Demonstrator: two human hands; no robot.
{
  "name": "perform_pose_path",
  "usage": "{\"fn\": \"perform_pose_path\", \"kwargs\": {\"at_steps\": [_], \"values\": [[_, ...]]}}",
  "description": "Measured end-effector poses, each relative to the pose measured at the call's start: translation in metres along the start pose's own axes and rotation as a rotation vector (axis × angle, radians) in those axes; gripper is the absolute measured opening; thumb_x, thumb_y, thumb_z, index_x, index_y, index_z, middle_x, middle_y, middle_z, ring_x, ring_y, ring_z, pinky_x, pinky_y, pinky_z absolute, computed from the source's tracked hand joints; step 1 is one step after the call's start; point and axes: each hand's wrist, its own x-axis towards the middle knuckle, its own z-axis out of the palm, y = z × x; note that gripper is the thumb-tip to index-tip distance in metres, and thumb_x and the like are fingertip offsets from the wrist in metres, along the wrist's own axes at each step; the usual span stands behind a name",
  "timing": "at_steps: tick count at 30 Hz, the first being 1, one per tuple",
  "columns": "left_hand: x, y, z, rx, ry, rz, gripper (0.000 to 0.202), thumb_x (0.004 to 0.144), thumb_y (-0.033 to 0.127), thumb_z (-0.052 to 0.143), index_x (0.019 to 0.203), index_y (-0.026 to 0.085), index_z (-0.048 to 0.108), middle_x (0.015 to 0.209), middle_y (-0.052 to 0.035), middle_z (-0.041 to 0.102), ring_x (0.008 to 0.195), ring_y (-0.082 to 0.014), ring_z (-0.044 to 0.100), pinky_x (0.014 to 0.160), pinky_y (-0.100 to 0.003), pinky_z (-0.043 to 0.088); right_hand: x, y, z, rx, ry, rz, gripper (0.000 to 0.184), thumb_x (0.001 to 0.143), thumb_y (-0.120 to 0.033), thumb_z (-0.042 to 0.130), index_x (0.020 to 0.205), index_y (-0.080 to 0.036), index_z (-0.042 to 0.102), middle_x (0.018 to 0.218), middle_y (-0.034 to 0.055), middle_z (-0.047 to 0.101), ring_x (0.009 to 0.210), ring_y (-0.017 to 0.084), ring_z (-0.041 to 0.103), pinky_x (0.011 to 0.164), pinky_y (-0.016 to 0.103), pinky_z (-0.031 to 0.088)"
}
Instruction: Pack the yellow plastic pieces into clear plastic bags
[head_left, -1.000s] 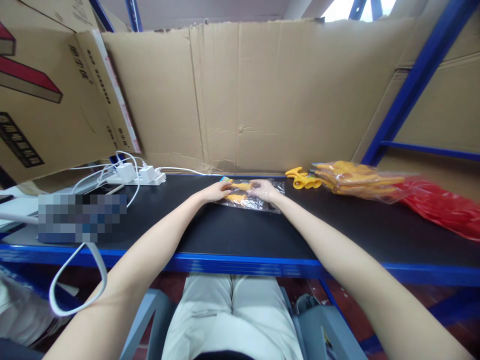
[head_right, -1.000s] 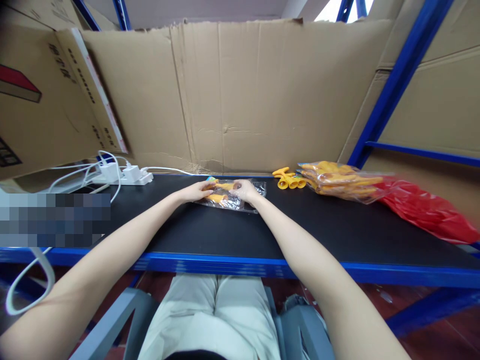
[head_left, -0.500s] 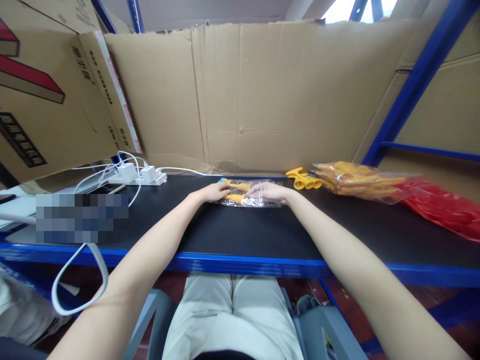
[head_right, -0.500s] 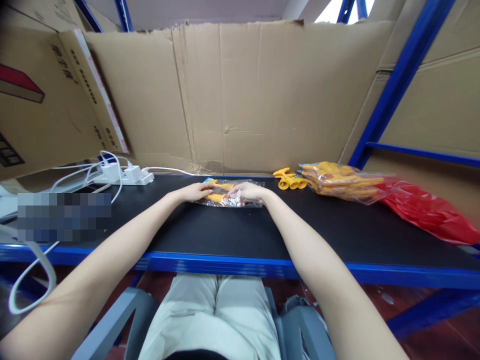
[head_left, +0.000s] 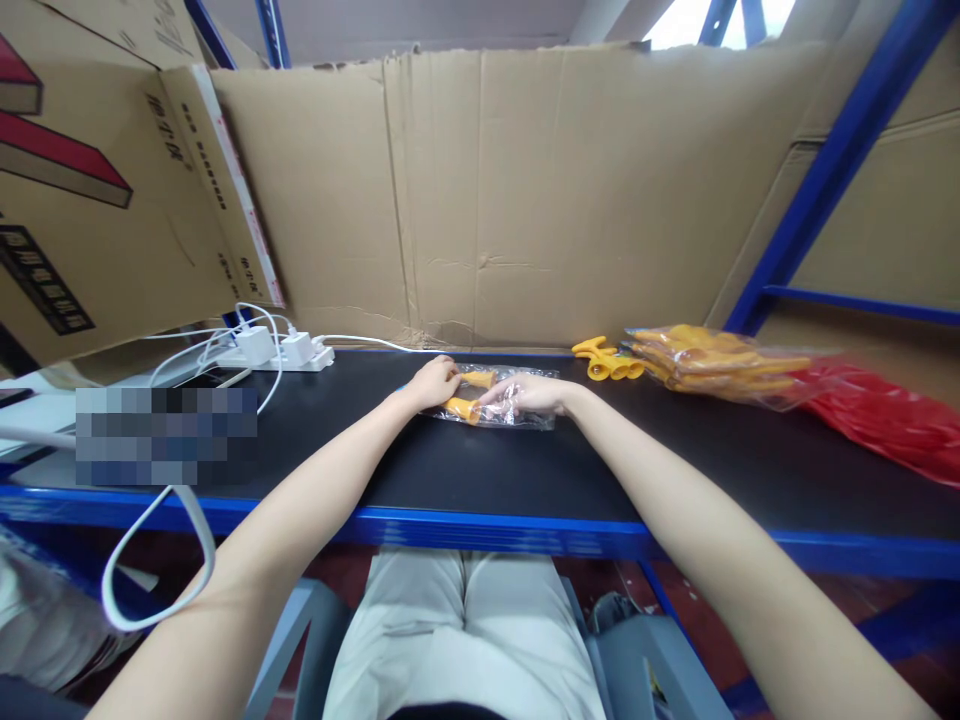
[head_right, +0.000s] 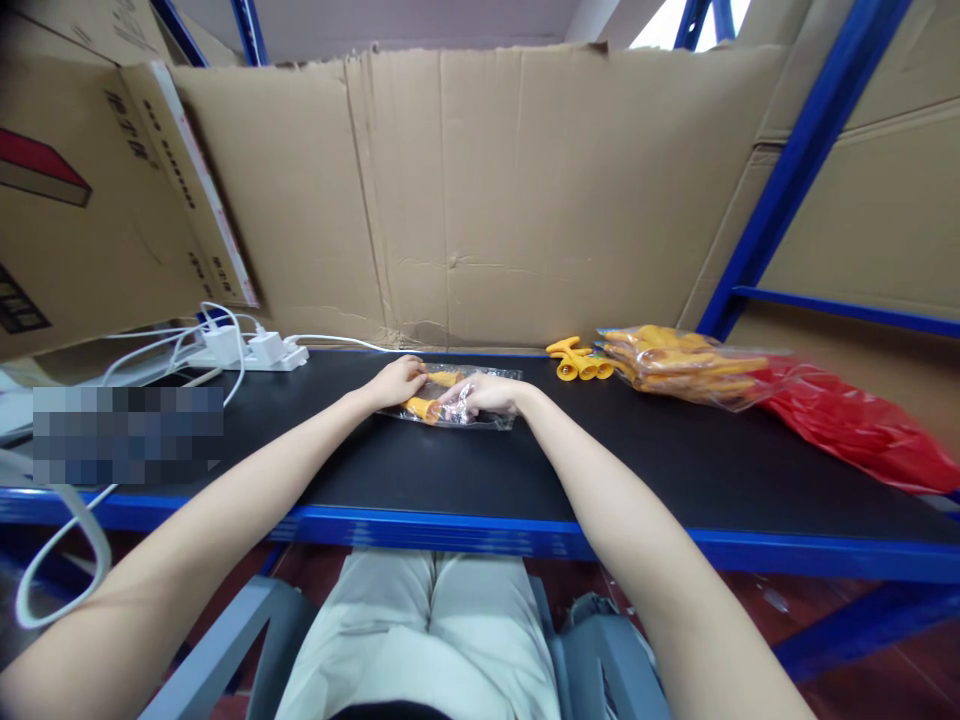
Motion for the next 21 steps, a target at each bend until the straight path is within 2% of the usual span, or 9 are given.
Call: {"fn": "perform_pose_path", "kwargs": {"at_steps": [4,6,9,11,13,14,16,19,21], "values": [[-0.001,0.002,0.001,-0.116,-0.129,0.038,0.039,0.087,0.03,0.036,0.116,0.014,0.056,0.126,-0.0075,0.053,0.118,-0.0181,0.046,0.1,-0.026,0.032,0.001,0.004,-0.007,0.031,0.034,0.032,0.031,0.071,-0.02,0.056,0.1,-0.017,0.068,0.082,0.004,0.067,0.064,0.01,0.057,0.058,0.02,0.044],[0.0,0.0,0.0,-0.137,-0.172,0.022,0.043,0.087,0.033,0.033,0.122,0.013,0.051,0.131,-0.0079,0.048,0.122,-0.0178,0.042,0.102,-0.026,0.029,0.001,0.012,-0.016,-0.032,0.131,0.089,0.026,0.072,-0.02,0.055,0.094,-0.013,0.068,0.077,0.0053,0.067,0.062,0.011,0.057,0.058,0.021,0.044],[0.0,-0.009,-0.001,-0.134,-0.205,-0.011,0.049,0.088,0.037,0.031,0.126,0.012,0.046,0.136,-0.0089,0.042,0.126,-0.018,0.036,0.104,-0.026,0.025,-0.001,0.032,-0.035,-0.299,0.461,0.27,0.018,0.074,-0.02,0.054,0.083,-0.011,0.067,0.08,0.0094,0.067,0.073,0.016,0.06,0.068,0.025,0.045],[0.0,-0.015,-0.002,-0.133,-0.212,-0.04,0.05,0.087,0.038,0.03,0.127,0.012,0.046,0.136,-0.0089,0.042,0.126,-0.0188,0.036,0.104,-0.026,0.025,-0.005,0.047,-0.047,-0.515,0.707,0.441,0.02,0.075,-0.021,0.052,0.088,-0.014,0.066,0.092,0.0118,0.066,0.087,0.023,0.059,0.077,0.033,0.044],[0.0,-0.022,-0.004,-0.138,-0.204,-0.082,0.051,0.087,0.038,0.03,0.127,0.011,0.045,0.136,-0.0094,0.042,0.125,-0.0194,0.038,0.104,-0.026,0.025,-0.011,0.061,-0.054,-0.635,0.837,0.535,0.028,0.077,-0.022,0.049,0.101,-0.015,0.062,0.107,0.0136,0.061,0.101,0.027,0.054,0.085,0.041,0.04],[0.0,-0.025,-0.005,-0.142,-0.198,-0.101,0.051,0.086,0.038,0.03,0.128,0.01,0.045,0.136,-0.0095,0.042,0.125,-0.0195,0.038,0.103,-0.026,0.026,-0.014,0.066,-0.057,-0.67,0.864,0.568,0.032,0.078,-0.023,0.048,0.107,-0.015,0.059,0.114,0.0146,0.057,0.107,0.029,0.051,0.087,0.044,0.038],[-0.001,-0.031,-0.007,-0.152,-0.191,-0.126,0.05,0.086,0.037,0.031,0.126,0.011,0.046,0.134,-0.009,0.045,0.122,-0.02,0.042,0.101,-0.027,0.029,-0.019,0.073,-0.058,-0.698,0.823,0.642,0.038,0.079,-0.025,0.049,0.115,-0.014,0.054,0.122,0.0169,0.051,0.114,0.031,0.045,0.09,0.05,0.034],[-0.001,-0.037,-0.01,-0.158,-0.184,-0.15,0.047,0.086,0.038,0.031,0.122,0.015,0.051,0.129,-0.0068,0.05,0.117,-0.0207,0.047,0.097,-0.026,0.034,-0.023,0.076,-0.057,-0.701,0.679,0.752,0.037,0.077,-0.03,0.053,0.11,-0.012,0.059,0.122,0.0203,0.049,0.118,0.036,0.04,0.091,0.056,0.03],[-0.002,-0.04,-0.01,-0.157,-0.176,-0.164,0.048,0.085,0.039,0.031,0.121,0.015,0.051,0.129,-0.0069,0.051,0.116,-0.0211,0.048,0.097,-0.026,0.034,-0.021,0.074,-0.059,-0.723,0.645,0.73,0.034,0.078,-0.033,0.052,0.102,-0.011,0.063,0.116,0.0215,0.054,0.114,0.037,0.044,0.088,0.055,0.032]]}}
